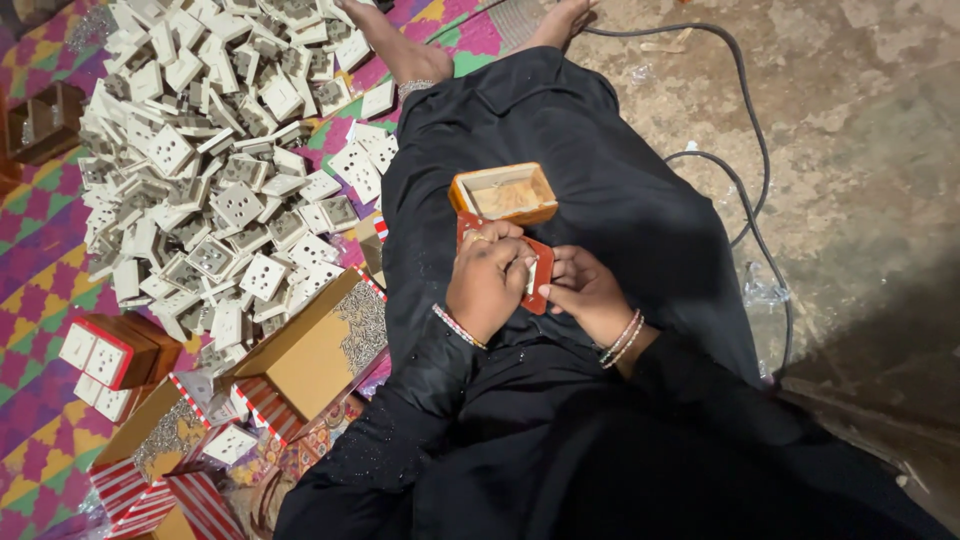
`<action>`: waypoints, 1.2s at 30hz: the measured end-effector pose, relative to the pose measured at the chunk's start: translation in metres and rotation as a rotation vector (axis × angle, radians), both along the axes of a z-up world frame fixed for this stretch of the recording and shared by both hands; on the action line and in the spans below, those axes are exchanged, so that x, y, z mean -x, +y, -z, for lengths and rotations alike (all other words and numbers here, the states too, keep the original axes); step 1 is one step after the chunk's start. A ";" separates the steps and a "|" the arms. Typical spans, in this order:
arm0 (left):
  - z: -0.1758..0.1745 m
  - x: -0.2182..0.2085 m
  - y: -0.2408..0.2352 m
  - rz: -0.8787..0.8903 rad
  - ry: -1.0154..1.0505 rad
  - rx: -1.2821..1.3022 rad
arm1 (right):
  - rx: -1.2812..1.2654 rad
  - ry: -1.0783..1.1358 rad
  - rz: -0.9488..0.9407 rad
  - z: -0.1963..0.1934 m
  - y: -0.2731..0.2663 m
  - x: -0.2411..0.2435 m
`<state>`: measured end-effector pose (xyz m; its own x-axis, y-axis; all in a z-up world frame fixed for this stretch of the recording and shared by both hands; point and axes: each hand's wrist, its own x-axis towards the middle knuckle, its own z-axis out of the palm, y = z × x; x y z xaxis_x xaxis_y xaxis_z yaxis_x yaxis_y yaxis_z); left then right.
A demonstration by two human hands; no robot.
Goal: The person sits on the floor and assembles white electrical outlet modules into red plastic frames. They pick up modules from a large pile, insert them into the frame, and adjust them by hand.
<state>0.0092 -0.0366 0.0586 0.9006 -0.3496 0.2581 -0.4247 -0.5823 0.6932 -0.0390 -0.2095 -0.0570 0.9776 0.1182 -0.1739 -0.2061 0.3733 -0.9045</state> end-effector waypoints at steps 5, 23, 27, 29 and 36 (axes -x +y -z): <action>-0.005 0.001 -0.001 0.009 -0.002 -0.023 | 0.017 0.008 -0.013 -0.008 0.001 0.000; -0.005 0.007 -0.005 -0.033 -0.082 -0.090 | 0.048 -0.014 -0.037 -0.015 0.001 0.001; -0.001 0.011 -0.005 -0.044 -0.158 -0.085 | 0.065 0.011 -0.035 -0.018 0.002 0.001; 0.001 0.010 -0.004 -0.031 -0.147 -0.072 | 0.083 0.017 -0.045 -0.020 0.001 0.001; 0.001 0.012 -0.004 -0.056 -0.225 -0.121 | 0.079 0.011 -0.039 -0.021 0.003 0.001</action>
<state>-0.0030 -0.0403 0.0573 0.8441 -0.3417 0.4132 -0.5252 -0.6821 0.5088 -0.0399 -0.2067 -0.0359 0.9706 0.1417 -0.1945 -0.2287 0.2928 -0.9284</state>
